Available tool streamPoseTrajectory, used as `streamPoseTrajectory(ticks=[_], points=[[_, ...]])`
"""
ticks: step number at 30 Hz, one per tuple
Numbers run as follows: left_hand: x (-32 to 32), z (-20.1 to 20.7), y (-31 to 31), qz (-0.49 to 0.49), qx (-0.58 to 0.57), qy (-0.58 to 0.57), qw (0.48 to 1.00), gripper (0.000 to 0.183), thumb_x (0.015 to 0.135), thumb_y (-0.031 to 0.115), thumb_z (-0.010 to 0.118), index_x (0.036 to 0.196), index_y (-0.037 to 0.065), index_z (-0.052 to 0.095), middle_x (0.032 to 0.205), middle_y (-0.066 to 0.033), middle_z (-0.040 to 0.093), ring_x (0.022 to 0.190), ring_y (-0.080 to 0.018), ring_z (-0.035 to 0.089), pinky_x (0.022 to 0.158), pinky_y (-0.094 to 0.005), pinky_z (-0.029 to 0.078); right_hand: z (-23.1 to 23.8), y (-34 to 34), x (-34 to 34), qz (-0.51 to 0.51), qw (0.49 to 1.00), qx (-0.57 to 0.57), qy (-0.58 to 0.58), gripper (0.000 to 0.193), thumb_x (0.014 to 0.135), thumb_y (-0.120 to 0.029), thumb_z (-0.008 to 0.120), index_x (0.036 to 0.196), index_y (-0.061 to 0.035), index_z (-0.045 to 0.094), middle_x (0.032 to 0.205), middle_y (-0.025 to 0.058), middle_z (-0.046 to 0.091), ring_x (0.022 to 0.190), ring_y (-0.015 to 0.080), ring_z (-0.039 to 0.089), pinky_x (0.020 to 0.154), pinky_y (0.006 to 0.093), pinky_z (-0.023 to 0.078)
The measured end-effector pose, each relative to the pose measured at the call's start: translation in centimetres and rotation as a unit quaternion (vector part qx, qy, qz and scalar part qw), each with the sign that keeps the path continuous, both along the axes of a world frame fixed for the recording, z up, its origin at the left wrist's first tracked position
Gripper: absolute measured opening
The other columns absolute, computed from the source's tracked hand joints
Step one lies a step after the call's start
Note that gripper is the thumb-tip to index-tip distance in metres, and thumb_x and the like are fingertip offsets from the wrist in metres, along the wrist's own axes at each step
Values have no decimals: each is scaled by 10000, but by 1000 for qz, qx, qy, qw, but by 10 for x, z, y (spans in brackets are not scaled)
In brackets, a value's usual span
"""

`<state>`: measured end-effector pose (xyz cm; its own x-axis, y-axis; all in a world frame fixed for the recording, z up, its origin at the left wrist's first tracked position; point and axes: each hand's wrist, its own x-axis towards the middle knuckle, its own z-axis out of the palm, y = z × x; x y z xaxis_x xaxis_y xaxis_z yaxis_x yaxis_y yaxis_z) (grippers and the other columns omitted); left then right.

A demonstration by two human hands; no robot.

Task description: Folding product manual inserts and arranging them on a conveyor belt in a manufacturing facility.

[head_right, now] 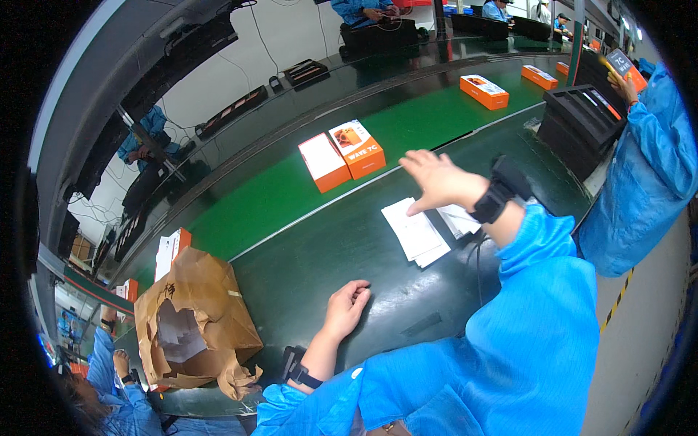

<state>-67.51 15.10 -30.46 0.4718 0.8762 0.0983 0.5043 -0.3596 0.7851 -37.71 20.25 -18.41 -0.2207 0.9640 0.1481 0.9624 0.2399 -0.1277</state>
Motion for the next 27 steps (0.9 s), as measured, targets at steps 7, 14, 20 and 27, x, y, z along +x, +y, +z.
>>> streamPoseTrajectory(ticks=[7,14,20,27], points=[[5,-2,0,-11,21,0,1000,254,839,189,563,1023,16,587,880,-110,629,786,-185,606,714,-287,481,-43,-45,82,-167,979,-119,15,1238,429,-483,823,1370,-25,162,1403,237,191,1308,366,187,1031,486,243],[2,-4,0,-3,22,-7,1000,248,823,207,571,999,32,584,868,-113,622,772,-227,614,700,-323,487,-65,-43,84,-110,969,-148,167,1244,469,-440,818,1356,61,104,1372,277,237,1279,360,266,1030,345,281],[0,-4,5,-20,9,2,1000,237,847,134,549,1040,-2,571,864,-97,625,782,-156,593,717,-275,478,-64,-33,80,-218,957,-125,143,1010,702,-533,626,1348,78,148,1321,326,297,1226,382,350,1018,358,302],[67,26,-9,-58,-105,-306,945,493,883,99,515,1312,-24,305,1218,-167,479,1104,-207,484,914,-307,401,-127,-10,125,-249,820,-99,506,667,869,-432,487,1290,64,340,1261,207,457,1135,268,483,938,317,383]])
